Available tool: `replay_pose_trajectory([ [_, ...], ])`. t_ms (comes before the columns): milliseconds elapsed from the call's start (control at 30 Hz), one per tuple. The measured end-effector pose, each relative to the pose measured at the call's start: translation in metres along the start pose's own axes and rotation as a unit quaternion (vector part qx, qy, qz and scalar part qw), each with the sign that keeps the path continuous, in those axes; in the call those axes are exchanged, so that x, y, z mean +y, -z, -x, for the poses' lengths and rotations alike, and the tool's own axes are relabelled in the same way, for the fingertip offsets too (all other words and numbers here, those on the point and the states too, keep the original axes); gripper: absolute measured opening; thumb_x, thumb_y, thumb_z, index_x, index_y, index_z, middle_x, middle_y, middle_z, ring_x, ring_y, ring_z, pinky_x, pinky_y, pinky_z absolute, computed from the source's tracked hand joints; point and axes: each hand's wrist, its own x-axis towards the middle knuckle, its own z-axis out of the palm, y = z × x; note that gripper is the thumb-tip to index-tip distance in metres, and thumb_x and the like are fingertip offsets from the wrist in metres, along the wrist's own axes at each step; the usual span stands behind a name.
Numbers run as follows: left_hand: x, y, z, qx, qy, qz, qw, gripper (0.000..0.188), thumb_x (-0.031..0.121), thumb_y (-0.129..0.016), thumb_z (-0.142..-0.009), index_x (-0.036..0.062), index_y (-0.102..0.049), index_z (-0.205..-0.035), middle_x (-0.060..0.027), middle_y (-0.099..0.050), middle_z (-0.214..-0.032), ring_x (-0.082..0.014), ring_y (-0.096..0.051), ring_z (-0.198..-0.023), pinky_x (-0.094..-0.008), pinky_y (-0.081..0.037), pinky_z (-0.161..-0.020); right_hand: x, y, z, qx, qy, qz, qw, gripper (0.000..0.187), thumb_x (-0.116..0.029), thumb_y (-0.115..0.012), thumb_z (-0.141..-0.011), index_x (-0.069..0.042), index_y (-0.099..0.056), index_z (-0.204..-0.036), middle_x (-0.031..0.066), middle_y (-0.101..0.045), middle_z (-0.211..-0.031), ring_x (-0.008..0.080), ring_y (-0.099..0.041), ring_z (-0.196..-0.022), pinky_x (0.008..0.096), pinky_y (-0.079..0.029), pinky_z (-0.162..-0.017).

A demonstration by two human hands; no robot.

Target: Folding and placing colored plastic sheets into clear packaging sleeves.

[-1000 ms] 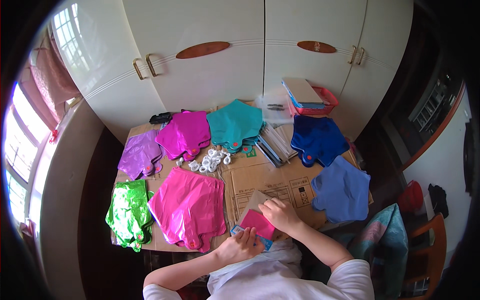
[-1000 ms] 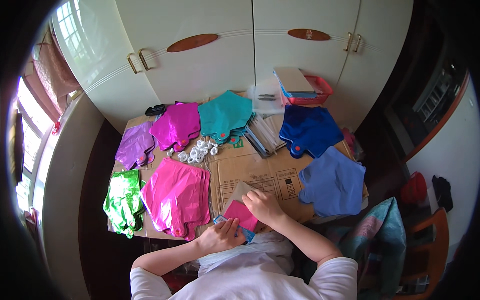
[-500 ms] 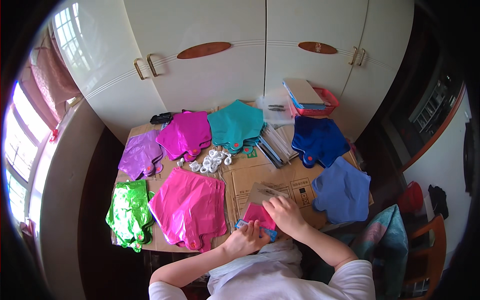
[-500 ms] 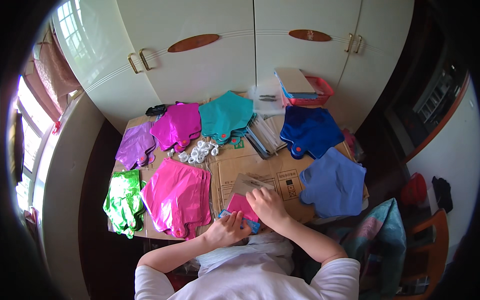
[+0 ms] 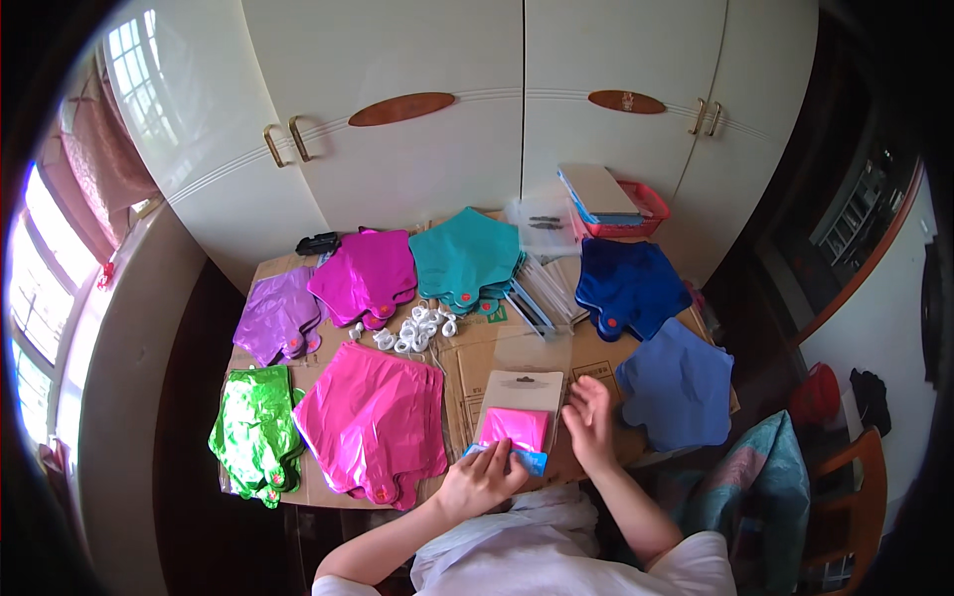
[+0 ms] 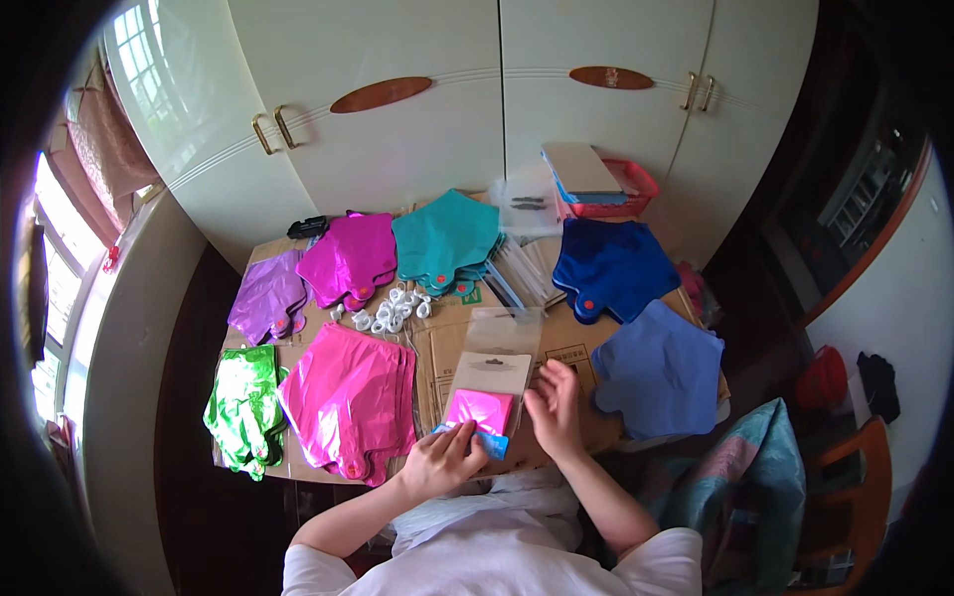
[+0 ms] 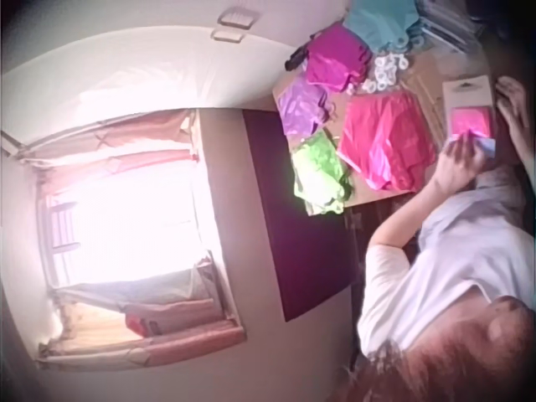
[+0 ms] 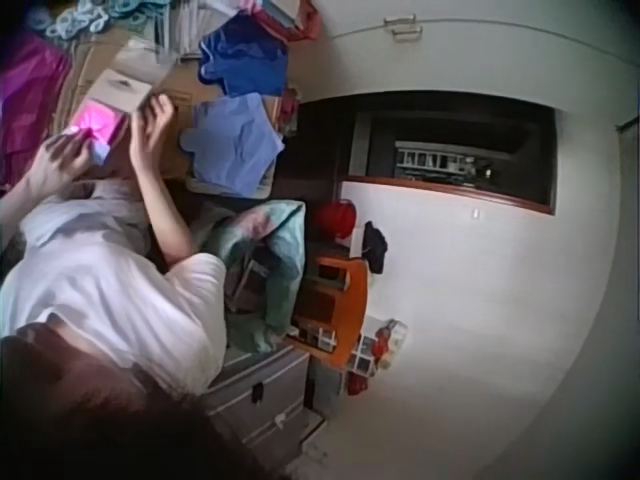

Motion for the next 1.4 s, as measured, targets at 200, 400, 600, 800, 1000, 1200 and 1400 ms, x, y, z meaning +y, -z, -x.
replay_pose_trajectory([
  [200, 0.006, 0.006, -0.005, 0.015, 0.018, 0.017, 1.0, 0.02, 0.016, -0.06, -0.081, 0.0086, -0.052, -0.099, -0.0184, -0.066, -0.107, -0.0231, -0.07, -0.083, -0.0314, -0.056, -0.064, 0.028, -0.009, 0.048, -0.117, -0.336, -0.406, 0.842, 0.06, -0.047, -0.043, -0.095, -0.005, -0.042, -0.138, 0.0101, -0.052, -0.133, 0.0242, -0.051, -0.122, 0.0395, -0.038, -0.105],
  [400, -0.007, 0.007, -0.014, 0.036, 0.04, -0.021, 0.998, 0.019, 0.017, -0.06, -0.082, 0.0077, -0.054, -0.097, -0.0195, -0.066, -0.105, -0.0258, -0.07, -0.084, -0.0321, -0.057, -0.065, 0.008, -0.027, 0.059, -0.093, -0.304, -0.382, 0.868, 0.037, -0.016, -0.054, -0.095, -0.004, -0.047, -0.129, 0.0069, -0.058, -0.121, 0.0148, -0.056, -0.113, 0.0303, -0.044, -0.098],
  [600, -0.006, 0.005, -0.011, 0.04, 0.034, -0.031, 0.998, 0.026, 0.021, -0.061, -0.082, 0.0049, -0.057, -0.101, -0.0209, -0.066, -0.106, -0.0282, -0.069, -0.091, -0.0333, -0.057, -0.07, 0.016, -0.024, 0.054, -0.02, -0.314, -0.275, 0.909, 0.016, -0.014, -0.056, -0.095, -0.004, -0.062, -0.106, 0.0032, -0.065, -0.101, 0.0094, -0.061, -0.091, 0.0237, -0.049, -0.081],
  [800, -0.006, 0.014, -0.008, 0.059, 0.088, 0.12, 0.987, 0.029, 0.013, -0.065, -0.077, 0.0015, -0.058, -0.104, -0.0201, -0.062, -0.114, -0.0301, -0.064, -0.103, -0.0341, -0.054, -0.08, 0.024, -0.019, 0.046, 0.005, -0.263, -0.199, 0.944, 0.014, -0.018, -0.056, -0.095, -0.008, -0.06, -0.086, -0.0051, -0.052, -0.075, 0.0035, -0.044, -0.067, 0.0208, -0.034, -0.06],
  [1000, -0.012, 0.013, 0.011, 0.167, 0.489, 0.487, 0.704, 0.022, 0.008, -0.065, -0.086, 0.0024, -0.059, -0.107, -0.007, -0.065, -0.089, -0.0159, -0.064, -0.076, -0.0256, -0.047, -0.058, 0.008, -0.021, 0.044, -0.051, -0.237, -0.178, 0.954, 0.025, -0.023, -0.054, -0.098, -0.011, -0.053, -0.076, -0.01, -0.04, -0.065, 0.0008, -0.031, -0.056, 0.0207, -0.023, -0.049],
  [1200, -0.016, 0.002, 0.026, 0.143, 0.494, 0.785, 0.345, 0.011, 0.01, -0.061, -0.093, 0.0019, -0.063, -0.1, -0.0032, -0.067, -0.083, -0.0104, -0.064, -0.063, -0.0204, -0.045, -0.052, 0.002, -0.017, 0.043, -0.125, -0.219, -0.166, 0.953, 0.02, -0.023, -0.053, -0.099, -0.007, -0.061, -0.091, -0.0074, -0.047, -0.069, 0.0027, -0.039, -0.058, 0.0208, -0.031, -0.053],
  [1400, -0.012, 0.007, 0.023, 0.211, 0.492, 0.76, 0.368, 0.006, 0.006, -0.062, -0.091, 0.0011, -0.063, -0.093, -0.0075, -0.068, -0.079, -0.0135, -0.066, -0.06, -0.0199, -0.048, -0.049, -0.011, -0.019, 0.03, -0.149, -0.131, -0.115, 0.973, 0.017, -0.015, -0.062, -0.093, 0.001, -0.065, -0.099, 0.0024, -0.065, -0.085, 0.0092, -0.061, -0.076, 0.0233, -0.05, -0.072],
])
